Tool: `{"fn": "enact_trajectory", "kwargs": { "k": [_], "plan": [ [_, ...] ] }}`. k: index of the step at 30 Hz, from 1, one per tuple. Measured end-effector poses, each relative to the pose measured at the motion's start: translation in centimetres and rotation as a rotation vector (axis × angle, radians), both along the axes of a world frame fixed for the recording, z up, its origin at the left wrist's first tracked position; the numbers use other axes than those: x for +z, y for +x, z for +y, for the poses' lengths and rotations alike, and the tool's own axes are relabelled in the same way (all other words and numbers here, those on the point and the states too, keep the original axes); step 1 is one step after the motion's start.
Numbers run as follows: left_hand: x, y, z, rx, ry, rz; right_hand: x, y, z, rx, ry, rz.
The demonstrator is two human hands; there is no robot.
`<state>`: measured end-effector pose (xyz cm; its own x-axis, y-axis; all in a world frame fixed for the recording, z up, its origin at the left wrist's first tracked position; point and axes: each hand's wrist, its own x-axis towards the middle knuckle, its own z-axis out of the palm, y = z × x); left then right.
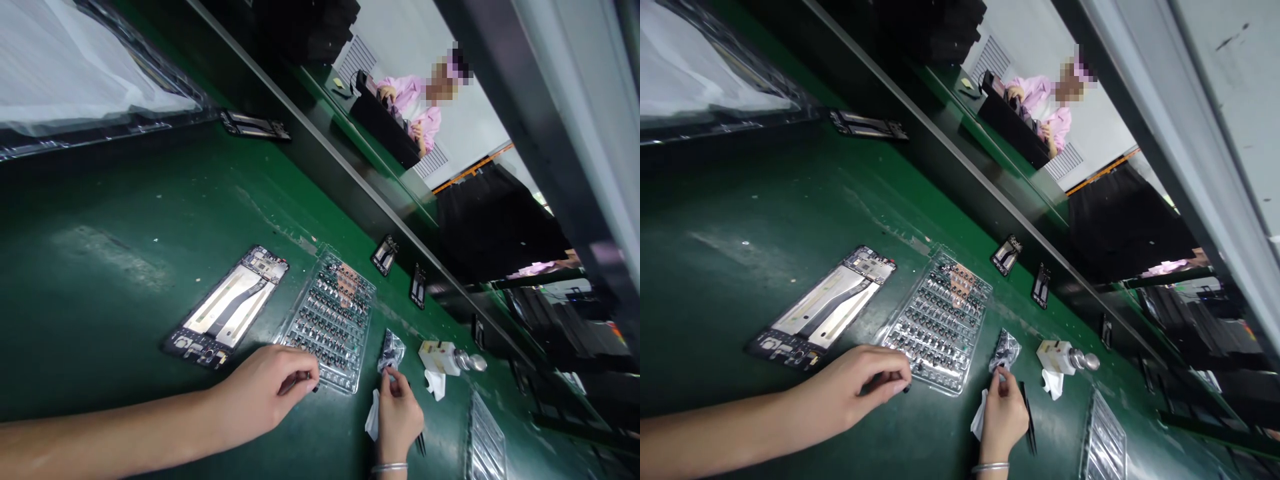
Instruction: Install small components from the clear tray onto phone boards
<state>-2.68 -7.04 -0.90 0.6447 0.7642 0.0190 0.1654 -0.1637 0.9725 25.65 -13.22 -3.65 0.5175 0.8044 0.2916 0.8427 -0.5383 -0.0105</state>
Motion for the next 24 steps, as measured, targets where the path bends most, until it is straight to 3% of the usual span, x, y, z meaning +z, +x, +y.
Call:
{"fn": "enact_trajectory", "kwargs": {
  "k": [8,15,21,24],
  "plan": [
    [0.0,0.1,-0.2,-0.012,-0.115,-0.032,0.1,-0.5,0.2,-0.037,0.014,0.059],
    [0.6,0.0,0.2,-0.013,-0.257,-0.083,0.9,-1.9,-0.2,-0.032,0.175,0.124],
    [0.4,0.2,0.4,-0.009,-0.402,-0.179,2.1,-9.3,-1.0,0.222,0.445,0.844],
    [0.3,0.1,0.4,-0.004,-0.401,-0.204,2.0,-12.6,-1.2,0.367,0.47,0.963]
  ]
}}
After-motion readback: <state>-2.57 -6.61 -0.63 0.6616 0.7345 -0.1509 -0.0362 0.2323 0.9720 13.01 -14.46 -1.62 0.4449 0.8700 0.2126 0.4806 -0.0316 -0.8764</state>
